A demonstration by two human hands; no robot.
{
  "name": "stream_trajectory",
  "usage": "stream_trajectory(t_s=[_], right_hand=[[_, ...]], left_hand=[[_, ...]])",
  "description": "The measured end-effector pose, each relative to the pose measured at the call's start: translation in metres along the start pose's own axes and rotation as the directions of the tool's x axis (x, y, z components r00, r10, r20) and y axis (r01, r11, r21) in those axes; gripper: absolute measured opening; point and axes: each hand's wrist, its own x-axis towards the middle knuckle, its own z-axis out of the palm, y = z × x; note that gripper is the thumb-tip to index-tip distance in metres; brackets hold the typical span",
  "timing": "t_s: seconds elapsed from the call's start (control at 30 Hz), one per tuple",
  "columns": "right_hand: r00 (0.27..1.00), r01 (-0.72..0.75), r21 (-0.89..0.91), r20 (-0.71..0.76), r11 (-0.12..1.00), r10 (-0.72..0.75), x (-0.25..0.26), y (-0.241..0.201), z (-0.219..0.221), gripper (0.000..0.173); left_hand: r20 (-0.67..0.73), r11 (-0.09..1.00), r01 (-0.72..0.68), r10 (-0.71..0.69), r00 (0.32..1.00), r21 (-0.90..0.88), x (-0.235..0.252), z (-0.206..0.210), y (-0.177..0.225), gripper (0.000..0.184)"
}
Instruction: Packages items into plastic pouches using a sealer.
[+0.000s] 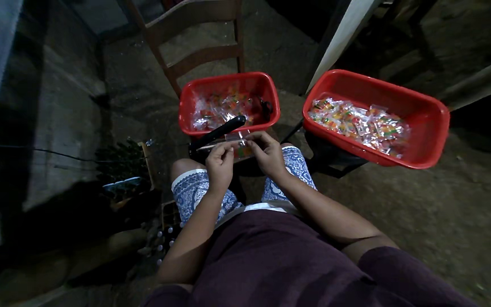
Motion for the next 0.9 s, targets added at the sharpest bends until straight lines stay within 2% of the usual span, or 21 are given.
stream_trajectory(t_s=[0.2, 0.33, 0.43, 0.63, 0.8, 0.9], right_hand=[[0.991, -0.079, 0.098, 0.115, 0.992, 0.067, 0.002, -0.002, -0.003, 0.012], [0.992, -0.096, 0.137, 0.099, 0.986, 0.083, -0.001, -0.004, -0.004, 0.01], [0.992, -0.1, 0.148, 0.09, 0.984, 0.088, -0.002, -0.001, -0.004, 0.013], [0.992, -0.083, 0.081, 0.107, 0.993, 0.074, 0.0, -0.004, -0.009, 0.022], [0.991, 0.11, -0.166, 0.096, 0.98, -0.095, 0.0, -0.008, -0.01, 0.025], [0.98, 0.193, -0.257, 0.104, 0.947, -0.172, 0.0, -0.009, -0.01, 0.027]], left_hand=[[-0.035, 0.992, -0.008, 0.004, 0.999, -0.126, 0.0, 0.0, 0.002, 0.018], [-0.038, 0.971, 0.088, -0.099, 0.994, -0.221, -0.003, 0.001, 0.006, 0.019], [-0.027, 0.965, 0.131, -0.141, 0.99, -0.227, -0.004, 0.0, 0.004, 0.02], [0.046, 0.998, -0.064, 0.063, 0.997, 0.006, -0.002, -0.009, 0.006, 0.022], [0.074, 0.942, -0.224, 0.212, 0.974, 0.25, 0.0, -0.014, 0.01, 0.026], [0.077, 0.895, -0.29, 0.281, 0.957, 0.339, 0.0, -0.014, 0.013, 0.026]])
